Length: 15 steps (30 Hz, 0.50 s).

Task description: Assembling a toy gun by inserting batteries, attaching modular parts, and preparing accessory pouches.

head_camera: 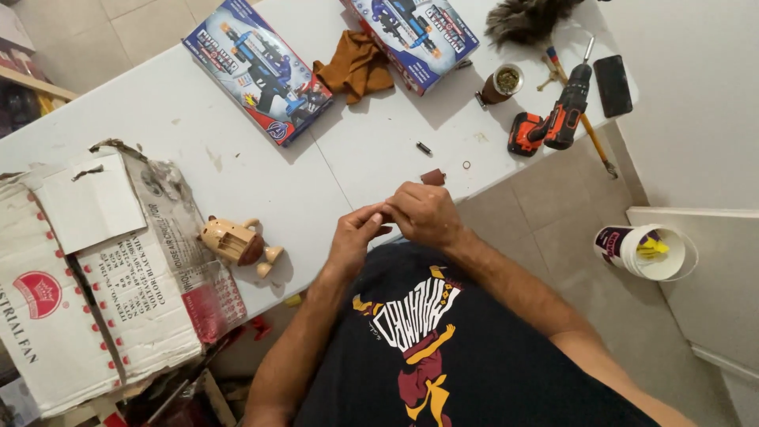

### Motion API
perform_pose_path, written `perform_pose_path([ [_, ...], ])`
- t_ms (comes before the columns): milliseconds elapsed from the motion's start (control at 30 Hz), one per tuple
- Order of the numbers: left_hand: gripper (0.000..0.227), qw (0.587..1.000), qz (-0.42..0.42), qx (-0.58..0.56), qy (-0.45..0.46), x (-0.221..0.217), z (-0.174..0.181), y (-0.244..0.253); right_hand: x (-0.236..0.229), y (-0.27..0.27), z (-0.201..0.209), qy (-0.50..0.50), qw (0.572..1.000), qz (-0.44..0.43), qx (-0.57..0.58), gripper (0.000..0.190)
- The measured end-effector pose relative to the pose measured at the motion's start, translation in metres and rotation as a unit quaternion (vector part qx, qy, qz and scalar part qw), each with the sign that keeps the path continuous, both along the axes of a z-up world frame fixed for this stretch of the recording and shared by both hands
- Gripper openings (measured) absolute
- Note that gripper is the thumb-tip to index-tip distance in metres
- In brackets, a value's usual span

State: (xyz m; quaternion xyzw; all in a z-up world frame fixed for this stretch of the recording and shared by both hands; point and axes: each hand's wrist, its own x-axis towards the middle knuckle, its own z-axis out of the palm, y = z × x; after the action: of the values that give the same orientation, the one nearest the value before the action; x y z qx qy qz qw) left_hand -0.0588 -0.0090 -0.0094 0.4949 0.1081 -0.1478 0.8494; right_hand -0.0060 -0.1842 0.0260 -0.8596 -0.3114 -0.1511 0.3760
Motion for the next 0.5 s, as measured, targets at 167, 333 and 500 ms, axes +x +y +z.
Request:
perform_pose_path([
  [167,0.030,0.989,-0.101,0.101,-0.046,0.000,0.009,-0.011,0.033,-0.070,-0.042,0.192,0.941,-0.265,-0.084,0.038],
  [333,0.031,0.989,-0.089,0.120,-0.014,-0.001,0.002,0.003,0.062,-0.151,-0.020,0.263,0.879,-0.367,-0.153,0.036],
  [500,0.033,0.987,-0.059,0.141,0.039,0.000,-0.011,0.027,0.056,-0.206,-0.103,0.355,0.803,-0.473,-0.072,0.041],
])
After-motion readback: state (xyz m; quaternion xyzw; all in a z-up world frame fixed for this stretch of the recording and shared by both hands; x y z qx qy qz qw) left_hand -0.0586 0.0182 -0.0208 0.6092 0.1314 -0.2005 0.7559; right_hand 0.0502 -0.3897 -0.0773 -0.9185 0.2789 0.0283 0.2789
